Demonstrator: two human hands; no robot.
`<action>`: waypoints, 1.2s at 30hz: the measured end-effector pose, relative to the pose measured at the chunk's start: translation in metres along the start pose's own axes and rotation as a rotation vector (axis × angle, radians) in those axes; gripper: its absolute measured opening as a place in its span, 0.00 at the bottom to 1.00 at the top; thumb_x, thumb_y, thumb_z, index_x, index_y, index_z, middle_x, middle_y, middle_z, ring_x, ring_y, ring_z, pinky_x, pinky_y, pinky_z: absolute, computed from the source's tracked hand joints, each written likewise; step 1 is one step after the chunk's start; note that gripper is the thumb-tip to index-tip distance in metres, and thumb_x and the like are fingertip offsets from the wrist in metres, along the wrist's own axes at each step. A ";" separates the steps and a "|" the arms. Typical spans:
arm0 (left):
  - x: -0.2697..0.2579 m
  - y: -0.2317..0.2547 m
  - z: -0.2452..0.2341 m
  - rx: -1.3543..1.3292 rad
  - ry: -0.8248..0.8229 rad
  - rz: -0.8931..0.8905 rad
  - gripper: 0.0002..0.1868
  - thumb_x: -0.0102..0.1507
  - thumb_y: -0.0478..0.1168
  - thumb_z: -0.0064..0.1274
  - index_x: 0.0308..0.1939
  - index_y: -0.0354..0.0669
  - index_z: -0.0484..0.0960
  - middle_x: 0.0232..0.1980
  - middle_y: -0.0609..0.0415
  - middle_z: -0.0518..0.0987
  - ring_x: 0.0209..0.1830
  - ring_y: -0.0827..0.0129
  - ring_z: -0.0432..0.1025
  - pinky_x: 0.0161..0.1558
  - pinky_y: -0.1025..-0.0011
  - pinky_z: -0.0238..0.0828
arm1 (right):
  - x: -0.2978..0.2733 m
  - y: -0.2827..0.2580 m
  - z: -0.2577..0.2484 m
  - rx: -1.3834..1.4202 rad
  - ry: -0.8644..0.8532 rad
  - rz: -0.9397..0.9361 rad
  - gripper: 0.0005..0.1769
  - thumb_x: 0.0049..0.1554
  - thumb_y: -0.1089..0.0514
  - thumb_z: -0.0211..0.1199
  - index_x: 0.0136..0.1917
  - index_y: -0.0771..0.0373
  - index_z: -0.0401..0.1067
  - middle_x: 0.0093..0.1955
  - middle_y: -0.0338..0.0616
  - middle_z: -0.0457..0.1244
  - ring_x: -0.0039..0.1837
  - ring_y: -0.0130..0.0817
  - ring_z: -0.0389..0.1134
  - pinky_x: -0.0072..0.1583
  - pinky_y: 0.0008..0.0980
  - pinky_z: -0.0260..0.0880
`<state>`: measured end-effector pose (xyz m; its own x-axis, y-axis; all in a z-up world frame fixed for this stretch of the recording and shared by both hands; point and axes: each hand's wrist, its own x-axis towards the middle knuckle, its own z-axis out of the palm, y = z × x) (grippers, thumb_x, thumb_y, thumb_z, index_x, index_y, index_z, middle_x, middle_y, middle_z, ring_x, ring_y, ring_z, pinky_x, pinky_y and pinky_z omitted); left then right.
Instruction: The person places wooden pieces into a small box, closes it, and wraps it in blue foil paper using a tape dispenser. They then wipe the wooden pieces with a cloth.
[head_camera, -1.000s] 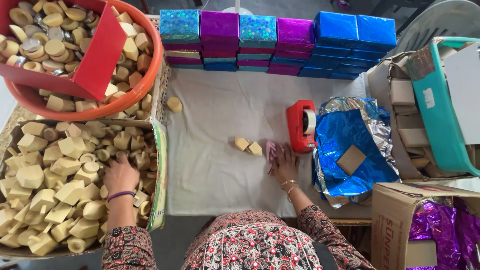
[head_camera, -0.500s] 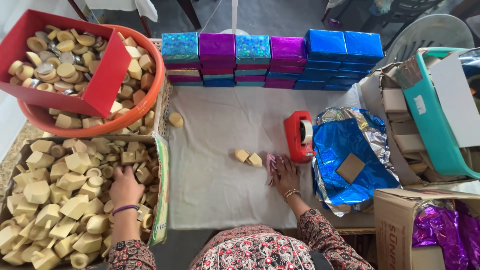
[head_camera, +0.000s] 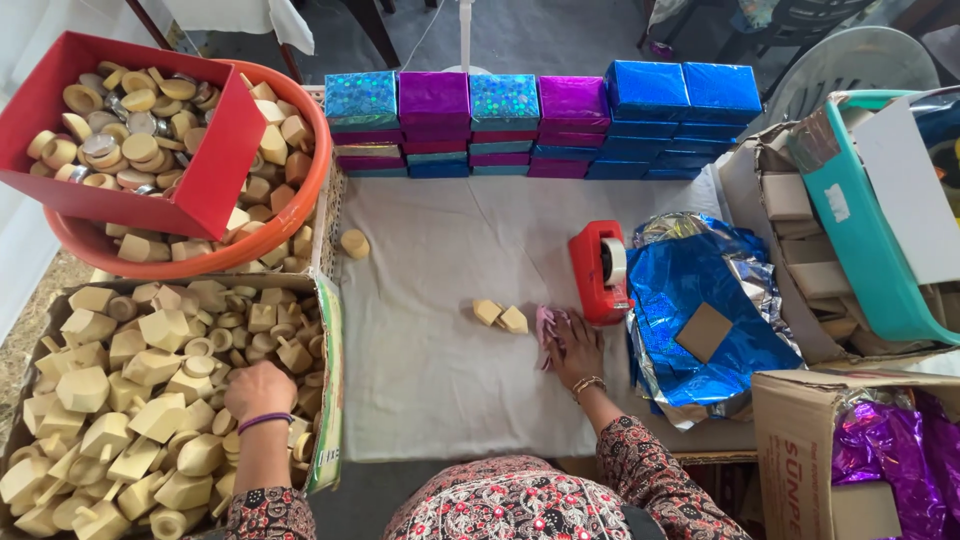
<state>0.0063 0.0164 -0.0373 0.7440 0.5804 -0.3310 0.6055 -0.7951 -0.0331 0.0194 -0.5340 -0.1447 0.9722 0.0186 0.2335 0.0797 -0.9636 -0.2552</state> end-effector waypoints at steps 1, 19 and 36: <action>-0.001 -0.001 -0.001 0.023 -0.118 -0.026 0.17 0.66 0.41 0.49 0.53 0.41 0.86 0.64 0.37 0.78 0.61 0.48 0.76 0.57 0.57 0.77 | -0.001 0.001 0.000 -0.006 -0.005 0.002 0.32 0.57 0.41 0.58 0.74 0.48 0.64 0.79 0.44 0.53 0.78 0.46 0.53 0.74 0.60 0.46; -0.017 -0.026 -0.029 -0.970 0.321 0.123 0.11 0.67 0.39 0.54 0.50 0.37 0.80 0.41 0.46 0.82 0.34 0.61 0.78 0.35 0.63 0.74 | 0.000 -0.002 -0.004 0.004 -0.008 -0.012 0.32 0.57 0.43 0.59 0.73 0.51 0.66 0.79 0.43 0.55 0.78 0.46 0.54 0.74 0.60 0.48; -0.016 0.264 0.187 -1.436 -0.863 0.118 0.16 0.66 0.45 0.51 0.55 0.45 0.74 0.42 0.56 0.78 0.34 0.68 0.75 0.33 0.64 0.76 | 0.003 -0.008 -0.012 -0.007 -0.017 -0.002 0.32 0.57 0.44 0.59 0.73 0.53 0.65 0.78 0.45 0.55 0.77 0.48 0.54 0.74 0.60 0.48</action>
<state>0.1015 -0.2350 -0.2169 0.7343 -0.1135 -0.6692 0.6728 0.2524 0.6954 0.0192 -0.5298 -0.1305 0.9755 0.0251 0.2185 0.0804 -0.9654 -0.2482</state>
